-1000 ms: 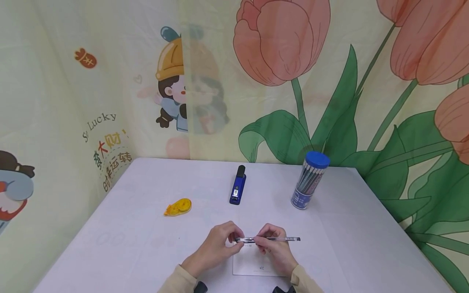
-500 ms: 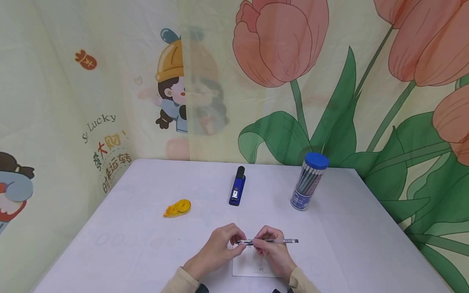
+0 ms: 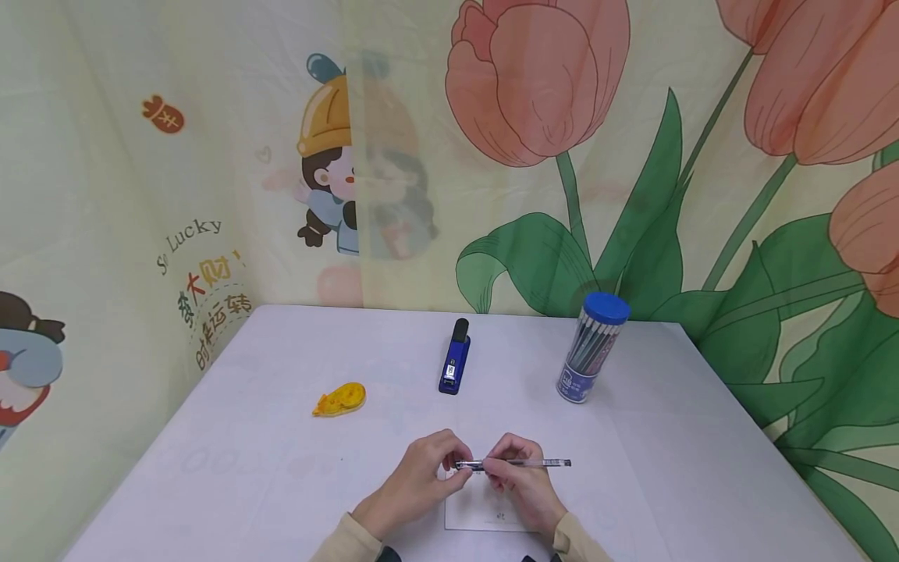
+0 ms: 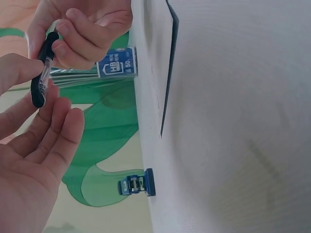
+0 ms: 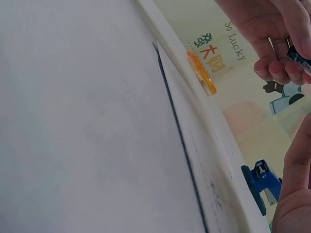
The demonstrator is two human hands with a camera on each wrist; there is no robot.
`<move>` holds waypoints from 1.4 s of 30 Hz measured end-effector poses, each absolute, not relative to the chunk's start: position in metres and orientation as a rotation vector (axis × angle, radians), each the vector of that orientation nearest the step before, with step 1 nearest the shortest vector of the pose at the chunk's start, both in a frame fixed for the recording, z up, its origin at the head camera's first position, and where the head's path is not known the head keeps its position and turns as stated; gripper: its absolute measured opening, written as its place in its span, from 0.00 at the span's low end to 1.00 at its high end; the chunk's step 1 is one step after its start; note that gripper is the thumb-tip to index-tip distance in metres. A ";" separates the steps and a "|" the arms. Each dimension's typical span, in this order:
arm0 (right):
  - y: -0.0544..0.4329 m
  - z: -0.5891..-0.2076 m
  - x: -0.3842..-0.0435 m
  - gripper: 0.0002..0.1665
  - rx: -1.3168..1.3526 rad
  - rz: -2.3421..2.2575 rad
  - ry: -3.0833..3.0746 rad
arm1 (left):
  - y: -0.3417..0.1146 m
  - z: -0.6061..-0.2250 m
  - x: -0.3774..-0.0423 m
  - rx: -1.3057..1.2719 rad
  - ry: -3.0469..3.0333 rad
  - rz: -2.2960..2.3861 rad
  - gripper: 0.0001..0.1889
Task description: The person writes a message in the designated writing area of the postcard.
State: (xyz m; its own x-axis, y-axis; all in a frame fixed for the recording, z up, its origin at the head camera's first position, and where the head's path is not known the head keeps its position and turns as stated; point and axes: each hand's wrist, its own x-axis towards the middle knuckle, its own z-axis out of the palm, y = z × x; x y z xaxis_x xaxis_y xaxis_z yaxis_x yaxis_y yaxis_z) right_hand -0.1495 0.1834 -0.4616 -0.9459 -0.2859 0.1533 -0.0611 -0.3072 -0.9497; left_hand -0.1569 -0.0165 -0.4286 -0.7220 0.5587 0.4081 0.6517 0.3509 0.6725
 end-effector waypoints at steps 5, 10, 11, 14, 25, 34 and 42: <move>0.183 -0.461 -0.149 0.16 -0.435 -2.397 1.730 | -0.017 -0.428 -0.156 -1.099 -2.493 -1.325 0.04; 0.183 -0.461 -0.149 0.17 -0.455 -2.396 1.726 | -0.017 -0.429 -0.157 -1.071 -2.483 -1.313 0.05; 0.183 -0.461 -0.149 0.17 -0.460 -2.395 1.729 | -0.017 -0.429 -0.157 -1.067 -2.480 -1.313 0.05; 0.184 -0.461 -0.148 0.16 -0.458 -2.394 1.734 | -0.018 -0.429 -0.157 -1.054 -2.476 -1.315 0.05; 0.187 -0.461 -0.147 0.11 -0.264 -2.434 1.789 | -0.022 -0.428 -0.157 -0.990 -2.448 -1.276 0.07; 0.187 -0.459 -0.142 0.15 -0.280 -2.556 1.682 | -0.024 -0.429 -0.157 -0.982 -2.413 -1.267 0.07; 0.186 -0.461 -0.139 0.14 -0.282 -2.661 1.621 | -0.024 -0.429 -0.157 -0.952 -2.420 -1.269 0.07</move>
State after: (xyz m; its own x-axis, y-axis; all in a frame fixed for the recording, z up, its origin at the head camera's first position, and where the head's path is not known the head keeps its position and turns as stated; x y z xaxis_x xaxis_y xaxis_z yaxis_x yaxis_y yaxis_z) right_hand -0.1385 0.1863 -0.4607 -0.9837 -0.1044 0.1465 -0.0823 -0.4630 -0.8825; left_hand -0.1571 -0.0244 -0.4290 -0.7562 0.4345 0.4894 0.6496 0.4077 0.6417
